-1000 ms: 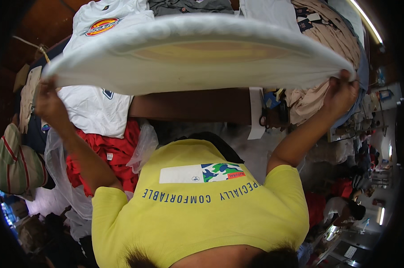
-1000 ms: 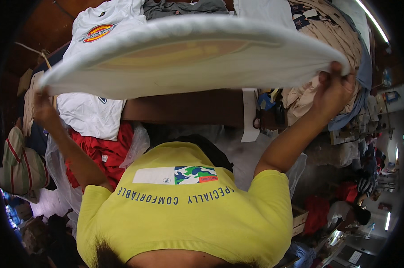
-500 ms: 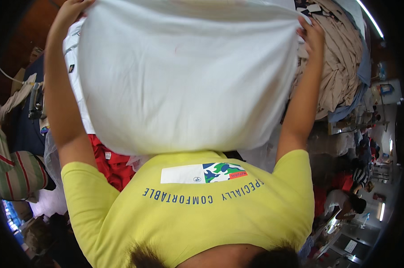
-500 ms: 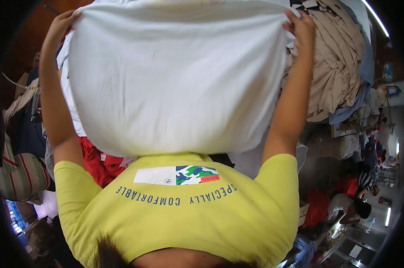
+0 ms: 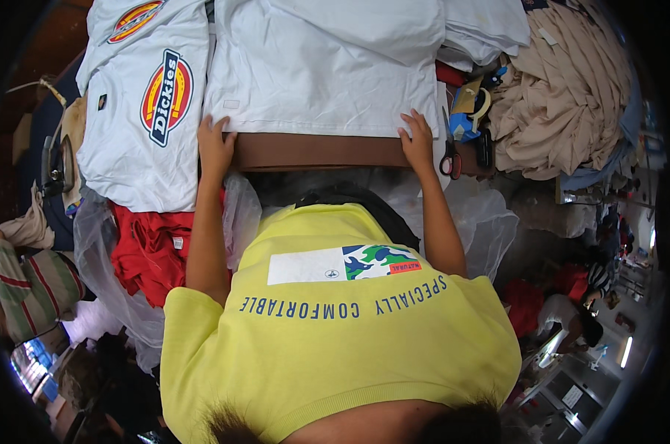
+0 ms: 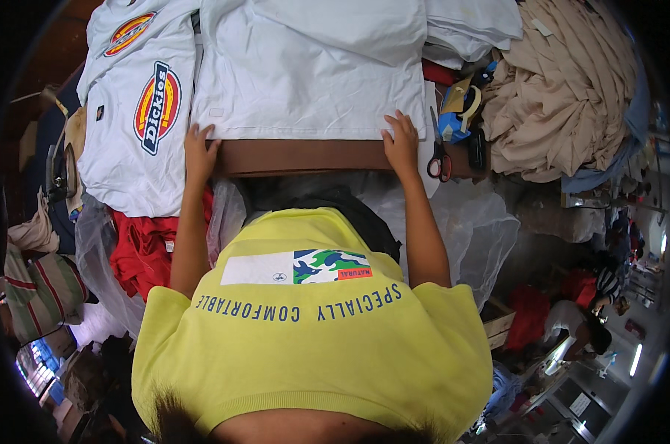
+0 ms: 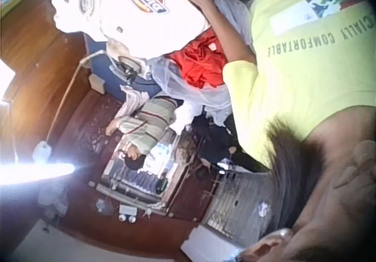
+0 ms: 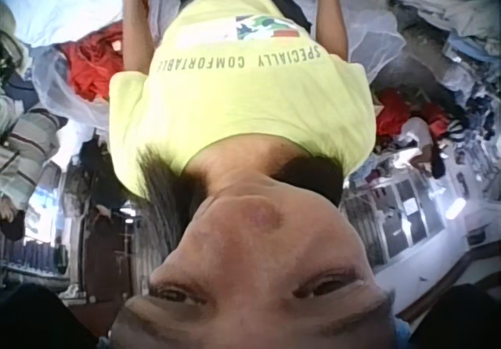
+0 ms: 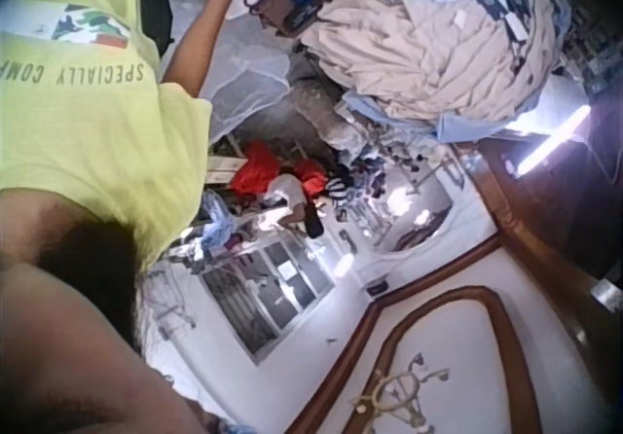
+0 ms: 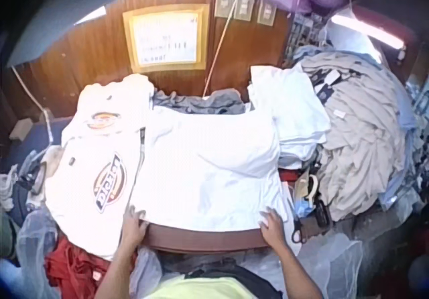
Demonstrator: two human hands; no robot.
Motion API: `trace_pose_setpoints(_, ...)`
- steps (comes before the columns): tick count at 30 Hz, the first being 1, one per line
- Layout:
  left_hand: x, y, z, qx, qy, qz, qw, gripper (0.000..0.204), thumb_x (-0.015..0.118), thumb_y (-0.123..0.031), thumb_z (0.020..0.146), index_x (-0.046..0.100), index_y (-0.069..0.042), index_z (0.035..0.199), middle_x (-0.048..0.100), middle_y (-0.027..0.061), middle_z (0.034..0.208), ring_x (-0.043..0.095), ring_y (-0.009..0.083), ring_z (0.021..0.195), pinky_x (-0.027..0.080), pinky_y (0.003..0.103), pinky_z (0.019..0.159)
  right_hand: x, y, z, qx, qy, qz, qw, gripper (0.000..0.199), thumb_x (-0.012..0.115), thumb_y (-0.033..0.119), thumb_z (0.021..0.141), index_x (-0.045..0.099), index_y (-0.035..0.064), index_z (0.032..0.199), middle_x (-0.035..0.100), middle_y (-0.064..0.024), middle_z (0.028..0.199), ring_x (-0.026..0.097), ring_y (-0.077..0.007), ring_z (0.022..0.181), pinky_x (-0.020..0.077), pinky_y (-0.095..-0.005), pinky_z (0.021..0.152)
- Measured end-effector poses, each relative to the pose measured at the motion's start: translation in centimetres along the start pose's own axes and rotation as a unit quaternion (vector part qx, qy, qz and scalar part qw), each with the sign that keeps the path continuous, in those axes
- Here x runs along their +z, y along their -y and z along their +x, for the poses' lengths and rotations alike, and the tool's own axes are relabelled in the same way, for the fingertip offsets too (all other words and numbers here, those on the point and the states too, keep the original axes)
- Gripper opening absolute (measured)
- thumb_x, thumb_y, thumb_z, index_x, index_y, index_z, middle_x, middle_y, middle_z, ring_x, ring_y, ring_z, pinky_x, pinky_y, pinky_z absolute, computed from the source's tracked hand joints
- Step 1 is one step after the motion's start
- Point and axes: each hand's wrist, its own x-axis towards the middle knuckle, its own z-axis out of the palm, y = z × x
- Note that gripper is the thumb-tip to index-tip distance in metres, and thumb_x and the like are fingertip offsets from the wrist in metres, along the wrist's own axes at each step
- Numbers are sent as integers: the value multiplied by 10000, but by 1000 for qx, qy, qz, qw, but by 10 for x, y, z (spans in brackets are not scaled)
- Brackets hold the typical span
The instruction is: The person picks up and lays out several t-shirts on a work table, then uses shears to trim excess material or labels from the collar and hem of a shirt before folding it.
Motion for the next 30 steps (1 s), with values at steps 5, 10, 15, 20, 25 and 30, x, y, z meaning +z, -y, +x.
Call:
trace_pose_setpoints(5,-10,-19,-24,-2,-67,-2,998,401,619,-139,786,525,-29,1159,433,239,1243,417,384,1149,338,422,971,3,-4,-28,29,-5,-18,999,376,492,243,881,468,129,1238,384,-99,1357,301,-314,1287,224,-475,1039)
trace_pose_setpoints(10,-5,-29,-27,-176,-73,-115,975,291,598,-137,823,561,31,1058,588,184,1019,603,270,899,486,322,751,6,1,-29,20,-51,-53,997,352,523,216,861,493,97,1191,433,-109,1299,344,-319,1248,245,-460,1024)
trace_pose_setpoints(15,4,-37,-13,-438,-16,-503,745,249,635,-191,825,611,44,902,649,103,791,614,118,619,480,171,521,2,8,-49,2,-175,-54,983,258,595,104,771,531,72,1019,495,-107,1080,451,-298,1038,330,-417,894)
trace_pose_setpoints(20,7,-53,2,-458,10,-548,700,295,652,-190,807,580,85,891,633,158,782,625,164,626,522,197,537,-12,-3,-57,89,-202,-37,975,306,551,-10,729,515,46,1027,474,-126,1048,456,-315,1007,342,-421,871)
trace_pose_setpoints(25,8,-64,10,-469,40,-504,724,282,648,-200,808,586,67,874,633,139,749,622,159,608,512,197,527,-28,-17,-40,110,-188,-63,974,332,576,-38,707,530,38,1027,466,-145,1063,451,-339,1010,370,-428,853)
trace_pose_setpoints(30,12,-58,10,-448,43,-488,748,204,631,-206,817,594,-6,812,630,77,686,600,119,546,465,188,473,-30,-17,-25,57,-113,-158,979,168,583,116,759,602,100,925,530,-48,984,480,-289,971,375,-433,833)
